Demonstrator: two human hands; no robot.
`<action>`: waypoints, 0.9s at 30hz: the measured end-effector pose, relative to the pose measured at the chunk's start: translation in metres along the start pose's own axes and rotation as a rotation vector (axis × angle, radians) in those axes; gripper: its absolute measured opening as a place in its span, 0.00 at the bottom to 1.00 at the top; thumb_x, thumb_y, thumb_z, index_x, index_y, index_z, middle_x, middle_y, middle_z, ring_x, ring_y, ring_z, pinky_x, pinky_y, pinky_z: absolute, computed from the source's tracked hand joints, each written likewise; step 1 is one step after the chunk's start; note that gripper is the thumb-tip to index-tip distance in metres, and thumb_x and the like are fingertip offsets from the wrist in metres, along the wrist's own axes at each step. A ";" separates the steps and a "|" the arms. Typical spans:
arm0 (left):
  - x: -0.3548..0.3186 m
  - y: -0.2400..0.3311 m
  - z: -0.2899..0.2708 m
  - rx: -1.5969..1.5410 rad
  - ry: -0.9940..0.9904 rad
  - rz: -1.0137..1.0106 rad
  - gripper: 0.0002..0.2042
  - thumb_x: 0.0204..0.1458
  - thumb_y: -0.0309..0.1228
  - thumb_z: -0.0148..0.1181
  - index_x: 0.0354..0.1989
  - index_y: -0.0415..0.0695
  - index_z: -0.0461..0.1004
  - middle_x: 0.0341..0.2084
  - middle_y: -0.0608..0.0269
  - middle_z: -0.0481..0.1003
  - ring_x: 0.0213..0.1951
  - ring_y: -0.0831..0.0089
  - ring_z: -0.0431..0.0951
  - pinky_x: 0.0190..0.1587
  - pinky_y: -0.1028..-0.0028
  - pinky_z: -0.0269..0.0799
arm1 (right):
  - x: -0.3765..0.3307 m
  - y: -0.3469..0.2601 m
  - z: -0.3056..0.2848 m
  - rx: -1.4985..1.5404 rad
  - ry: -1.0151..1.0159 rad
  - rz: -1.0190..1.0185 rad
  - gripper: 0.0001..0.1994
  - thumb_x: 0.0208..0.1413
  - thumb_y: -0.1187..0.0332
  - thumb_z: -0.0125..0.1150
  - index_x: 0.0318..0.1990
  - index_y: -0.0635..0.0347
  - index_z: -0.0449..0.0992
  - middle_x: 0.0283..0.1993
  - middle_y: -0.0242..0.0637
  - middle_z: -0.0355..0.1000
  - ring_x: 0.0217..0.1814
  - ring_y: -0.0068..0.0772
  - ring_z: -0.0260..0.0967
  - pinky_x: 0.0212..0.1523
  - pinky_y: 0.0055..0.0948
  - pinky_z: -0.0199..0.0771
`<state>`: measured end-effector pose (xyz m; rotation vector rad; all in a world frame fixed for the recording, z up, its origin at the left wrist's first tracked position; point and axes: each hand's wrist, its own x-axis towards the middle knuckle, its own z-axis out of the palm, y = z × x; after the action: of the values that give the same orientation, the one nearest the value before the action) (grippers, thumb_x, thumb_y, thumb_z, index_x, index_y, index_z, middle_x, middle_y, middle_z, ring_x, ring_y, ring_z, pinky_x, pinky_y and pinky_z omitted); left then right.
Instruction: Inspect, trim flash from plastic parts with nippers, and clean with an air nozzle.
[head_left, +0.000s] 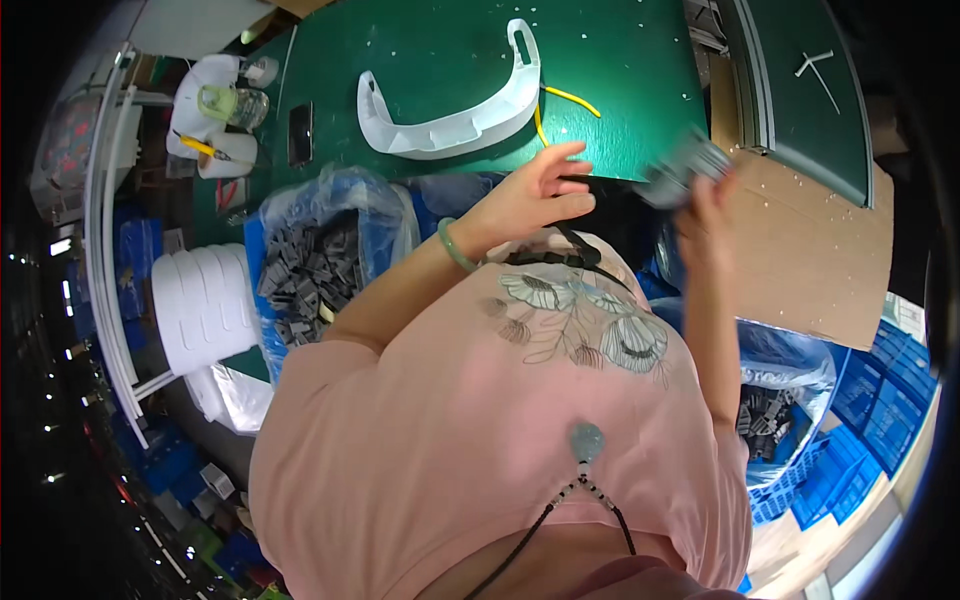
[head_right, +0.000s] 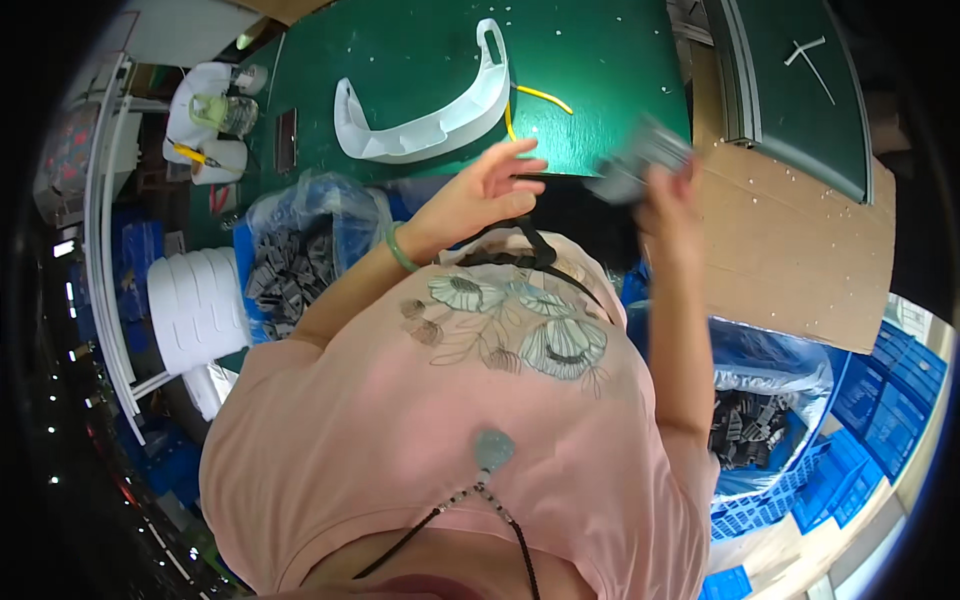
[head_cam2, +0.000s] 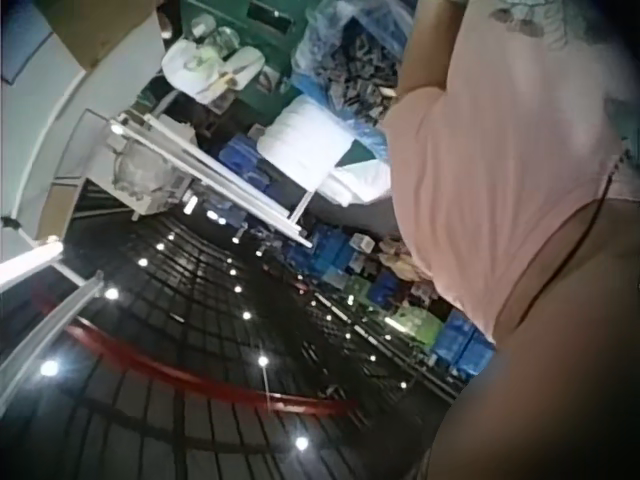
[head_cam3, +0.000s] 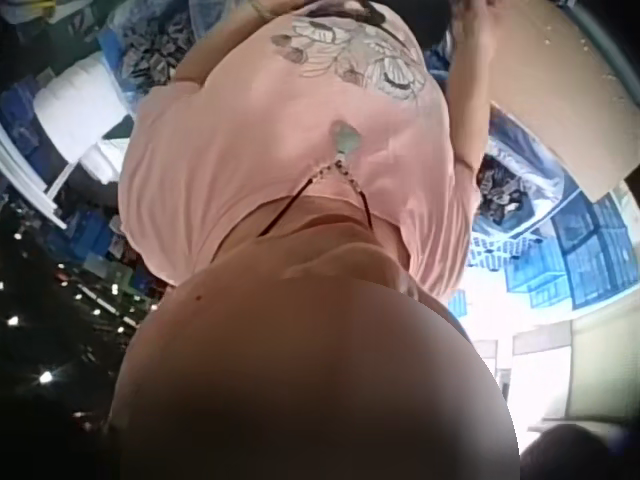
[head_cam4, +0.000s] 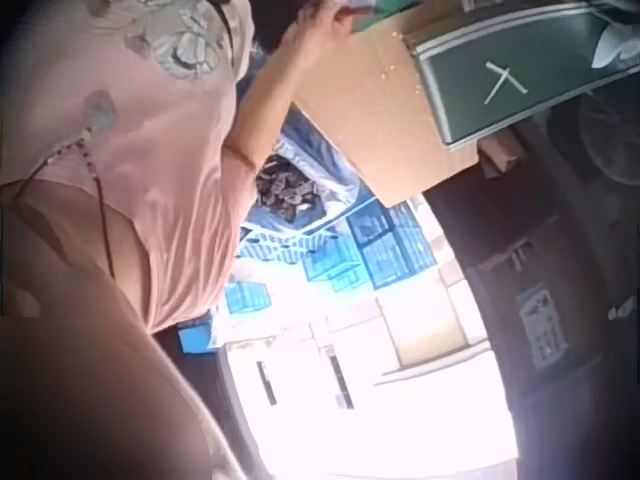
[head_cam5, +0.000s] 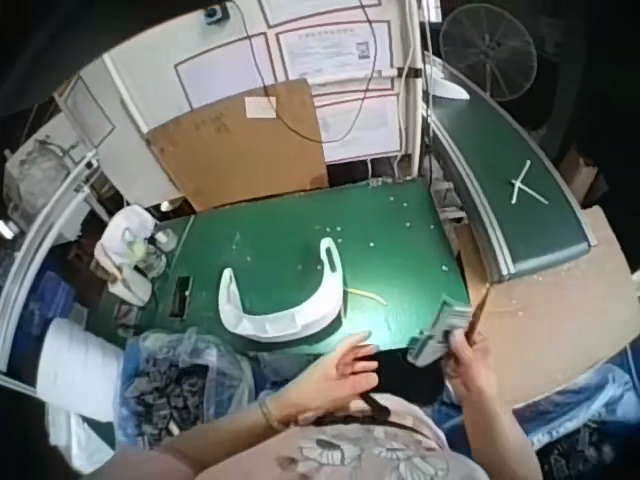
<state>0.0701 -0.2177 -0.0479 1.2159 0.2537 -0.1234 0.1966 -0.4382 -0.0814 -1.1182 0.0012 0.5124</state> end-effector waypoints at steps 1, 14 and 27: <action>0.001 0.007 0.006 -0.025 0.041 0.074 0.26 0.52 0.28 0.61 0.59 0.38 0.59 0.43 0.57 0.72 0.44 0.76 0.72 0.46 0.75 0.71 | 0.011 0.017 0.036 0.052 -0.089 0.167 0.11 0.55 0.60 0.62 0.42 0.46 0.67 0.22 0.19 0.60 0.14 0.10 0.47 0.11 0.16 0.39; -0.066 0.016 -0.114 0.396 0.460 0.327 0.18 0.49 0.40 0.63 0.37 0.36 0.71 0.24 0.57 0.74 0.26 0.71 0.75 0.29 0.71 0.70 | 0.077 0.028 0.169 -0.657 -0.766 0.021 0.24 0.54 0.66 0.55 0.57 0.68 0.67 0.52 0.43 0.70 0.21 0.07 0.53 0.22 0.11 0.50; -0.121 0.004 -0.195 -0.099 0.448 0.092 0.13 0.55 0.35 0.57 0.39 0.37 0.75 0.29 0.63 0.77 0.30 0.78 0.76 0.35 0.78 0.74 | 0.110 0.097 0.237 -0.969 -1.247 0.340 0.19 0.45 0.64 0.69 0.42 0.66 0.74 0.26 0.25 0.69 0.28 0.16 0.65 0.29 0.18 0.65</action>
<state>-0.0707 -0.0390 -0.0762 1.1444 0.5859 0.2431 0.1961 -0.1602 -0.0855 -1.5457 -1.2733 1.5472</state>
